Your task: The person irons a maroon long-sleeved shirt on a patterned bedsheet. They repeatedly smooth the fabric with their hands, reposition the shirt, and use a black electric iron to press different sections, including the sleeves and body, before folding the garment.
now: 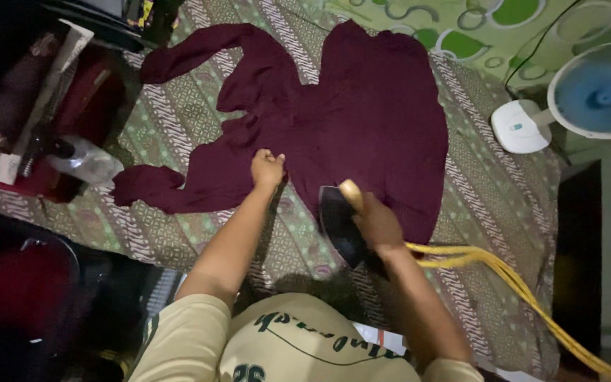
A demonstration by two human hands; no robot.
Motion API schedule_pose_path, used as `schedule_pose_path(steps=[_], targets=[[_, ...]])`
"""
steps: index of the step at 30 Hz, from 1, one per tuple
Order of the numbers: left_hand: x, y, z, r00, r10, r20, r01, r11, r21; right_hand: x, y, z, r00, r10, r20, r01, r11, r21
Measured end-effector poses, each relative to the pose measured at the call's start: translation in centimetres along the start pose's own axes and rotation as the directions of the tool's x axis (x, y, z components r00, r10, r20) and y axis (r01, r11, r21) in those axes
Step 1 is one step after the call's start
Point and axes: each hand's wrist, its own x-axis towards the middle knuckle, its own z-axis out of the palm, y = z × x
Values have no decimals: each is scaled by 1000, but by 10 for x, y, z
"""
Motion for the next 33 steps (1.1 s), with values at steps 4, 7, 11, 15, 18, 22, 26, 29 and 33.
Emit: schedule_pose_path(steps=[4, 7, 11, 15, 18, 22, 26, 29, 33], targets=[[-15, 34, -28, 991, 68, 116, -89, 979, 185, 52, -49, 27, 943, 280, 180, -269, 960, -83], [-23, 41, -42, 989, 63, 134, -94, 966, 242, 78, -72, 24, 960, 230, 162, -216, 971, -100], [-23, 43, -46, 987, 66, 147, -104, 958, 266, 110, -56, 46, 984, 148, 100, -126, 973, -193], [-14, 37, -47, 988, 59, 142, -83, 982, 170, 64, -88, -5, 971, 137, 198, -122, 989, -84], [-8, 32, -44, 986, 4, 166, -4, 1000, 1, 35, -66, -4, 813, 460, 357, -481, 876, -34], [-18, 48, -51, 983, -21, 180, 25, 1000, -17, -22, -32, 5, 939, 326, 111, -289, 921, -259], [-20, 54, -56, 980, 25, 196, -34, 999, 42, -44, 11, 20, 972, 205, 117, -170, 951, -258], [-15, 58, -59, 975, 106, 195, -156, 954, 257, -55, -20, 26, 992, -38, -118, -2, 946, -323], [-12, 64, -63, 958, 173, 228, -243, 912, 330, -12, -66, 9, 923, -15, 384, 345, 471, -812]])
